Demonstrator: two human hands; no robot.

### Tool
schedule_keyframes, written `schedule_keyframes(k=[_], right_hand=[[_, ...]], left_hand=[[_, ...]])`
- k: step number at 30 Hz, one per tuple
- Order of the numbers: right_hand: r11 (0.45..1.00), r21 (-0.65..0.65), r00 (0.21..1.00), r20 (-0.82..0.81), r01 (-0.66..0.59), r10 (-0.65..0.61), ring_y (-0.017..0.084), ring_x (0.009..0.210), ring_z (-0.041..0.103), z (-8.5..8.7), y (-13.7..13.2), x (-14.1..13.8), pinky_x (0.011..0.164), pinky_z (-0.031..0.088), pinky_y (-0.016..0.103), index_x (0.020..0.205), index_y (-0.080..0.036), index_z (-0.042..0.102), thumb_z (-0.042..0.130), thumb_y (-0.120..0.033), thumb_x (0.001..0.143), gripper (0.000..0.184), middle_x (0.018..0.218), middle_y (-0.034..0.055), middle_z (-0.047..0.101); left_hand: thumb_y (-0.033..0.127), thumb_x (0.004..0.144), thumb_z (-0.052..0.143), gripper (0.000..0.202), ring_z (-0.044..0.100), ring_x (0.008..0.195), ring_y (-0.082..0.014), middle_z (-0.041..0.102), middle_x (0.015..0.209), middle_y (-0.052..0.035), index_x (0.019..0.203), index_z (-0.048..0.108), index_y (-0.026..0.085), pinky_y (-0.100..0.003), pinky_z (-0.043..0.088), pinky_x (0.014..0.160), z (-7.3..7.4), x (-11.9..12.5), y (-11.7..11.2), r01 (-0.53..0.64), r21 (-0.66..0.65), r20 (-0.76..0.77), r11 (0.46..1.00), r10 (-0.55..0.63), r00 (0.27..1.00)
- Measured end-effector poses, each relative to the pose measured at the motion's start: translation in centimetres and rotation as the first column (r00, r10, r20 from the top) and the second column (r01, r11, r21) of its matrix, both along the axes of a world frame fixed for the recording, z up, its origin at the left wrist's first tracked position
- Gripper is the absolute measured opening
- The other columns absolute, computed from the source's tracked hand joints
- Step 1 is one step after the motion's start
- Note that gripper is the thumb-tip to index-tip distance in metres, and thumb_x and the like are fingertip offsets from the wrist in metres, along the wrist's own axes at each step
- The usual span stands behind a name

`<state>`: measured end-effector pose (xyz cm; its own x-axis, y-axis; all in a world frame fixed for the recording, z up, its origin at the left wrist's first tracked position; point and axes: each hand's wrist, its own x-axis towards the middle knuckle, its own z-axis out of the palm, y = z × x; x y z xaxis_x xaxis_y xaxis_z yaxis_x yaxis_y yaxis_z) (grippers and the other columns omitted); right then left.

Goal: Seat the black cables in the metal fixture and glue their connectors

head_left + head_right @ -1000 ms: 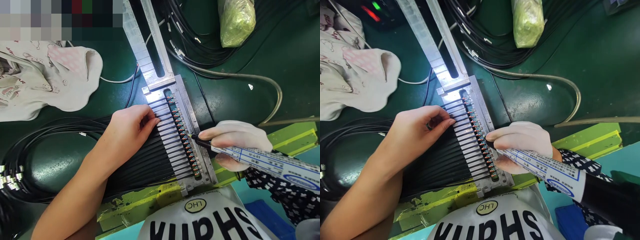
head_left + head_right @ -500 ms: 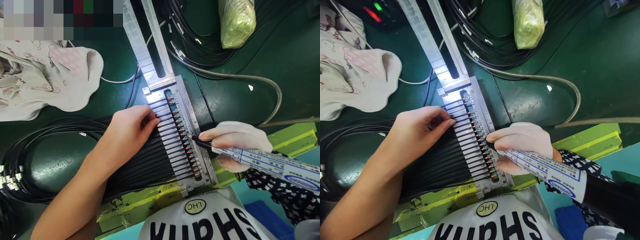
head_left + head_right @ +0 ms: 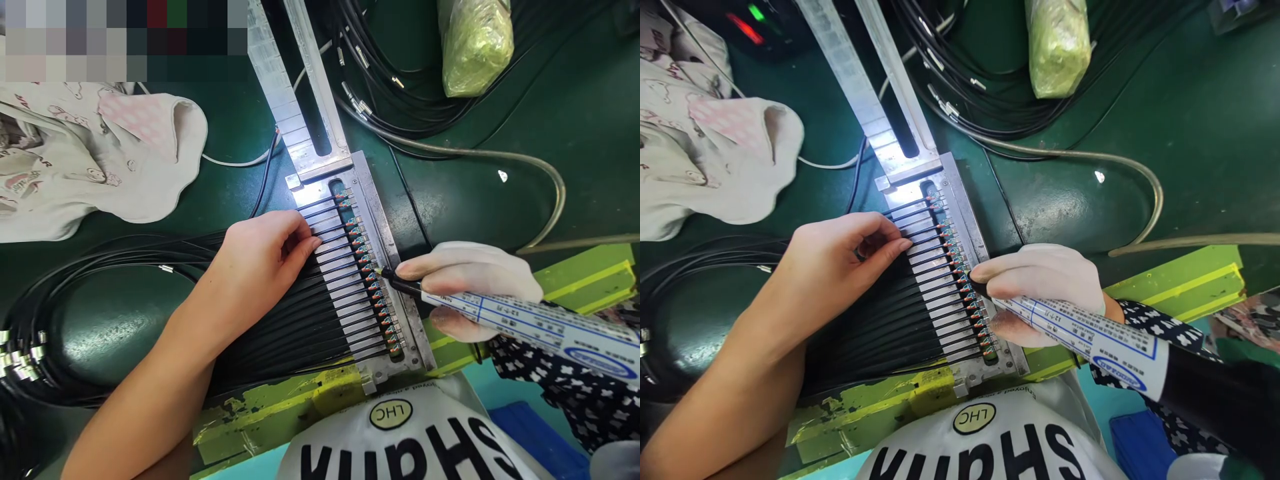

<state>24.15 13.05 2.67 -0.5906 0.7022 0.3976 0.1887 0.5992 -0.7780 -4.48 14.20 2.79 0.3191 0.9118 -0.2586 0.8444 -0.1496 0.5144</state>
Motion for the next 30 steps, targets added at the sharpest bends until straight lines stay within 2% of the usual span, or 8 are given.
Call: schedule_keyframes(k=[10,21,24,27,30], right_hand=[[1.0,-0.023,1.0,0.008,0.001,-0.001,0.02,0.086,0.076,0.1,-0.2,0.1,0.071,0.063,0.029,0.101,-0.015,0.067,0.07,-0.019,0.085,0.017,0.101,0.0167,0.077],[1.0,0.005,1.0,0.026,0.01,-0.01,0.021,0.086,0.076,0.0,0.2,0.1,0.073,0.065,0.029,0.102,-0.017,0.068,0.071,-0.02,0.084,0.018,0.098,0.0141,0.077],[1.0,0.011,1.0,0.025,0.013,-0.014,0.02,0.087,0.076,0.2,-0.3,0.3,0.074,0.066,0.029,0.101,-0.019,0.068,0.07,-0.022,0.086,0.016,0.1,0.0128,0.077],[0.996,-0.001,0.996,-0.025,0.091,-0.091,0.02,0.089,0.076,0.3,-1.3,0.6,0.076,0.066,0.03,0.103,-0.022,0.068,0.067,-0.026,0.089,0.014,0.104,0.0094,0.077],[0.996,-0.013,0.995,-0.027,0.093,-0.093,0.02,0.087,0.076,0.1,-2.1,0.8,0.074,0.065,0.032,0.103,-0.019,0.068,0.068,-0.023,0.087,0.017,0.104,0.0119,0.077]], left_hand=[[0.033,0.093,0.056,0.017,0.056,0.069,-0.0145,0.064,0.079,0.0007,0.084,0.061,0.02,-0.028,0.04,0.066,0.0,0.0,0.0,-0.008,-0.005,-0.008,1.0,0.007,1.0],[0.032,0.093,0.056,0.016,0.056,0.068,-0.0136,0.064,0.079,0.0011,0.084,0.061,0.02,-0.028,0.04,0.065,-0.1,-0.1,-0.1,-0.002,0.015,-0.009,1.0,0.002,1.0],[0.033,0.093,0.056,0.017,0.056,0.067,-0.0138,0.064,0.079,0.0008,0.084,0.061,0.02,-0.028,0.041,0.065,-0.2,0.0,-0.1,-0.002,0.024,-0.018,1.0,0.002,1.0],[0.033,0.092,0.057,0.017,0.055,0.066,-0.0135,0.064,0.077,0.0012,0.082,0.06,0.02,-0.028,0.04,0.064,-0.2,0.0,-0.2,-0.001,0.034,-0.02,0.999,0.002,1.0],[0.032,0.092,0.057,0.016,0.055,0.065,-0.0131,0.064,0.076,0.0016,0.082,0.061,0.02,-0.027,0.039,0.064,-0.2,0.1,-0.2,-0.002,0.037,-0.02,0.999,0.003,1.0]])
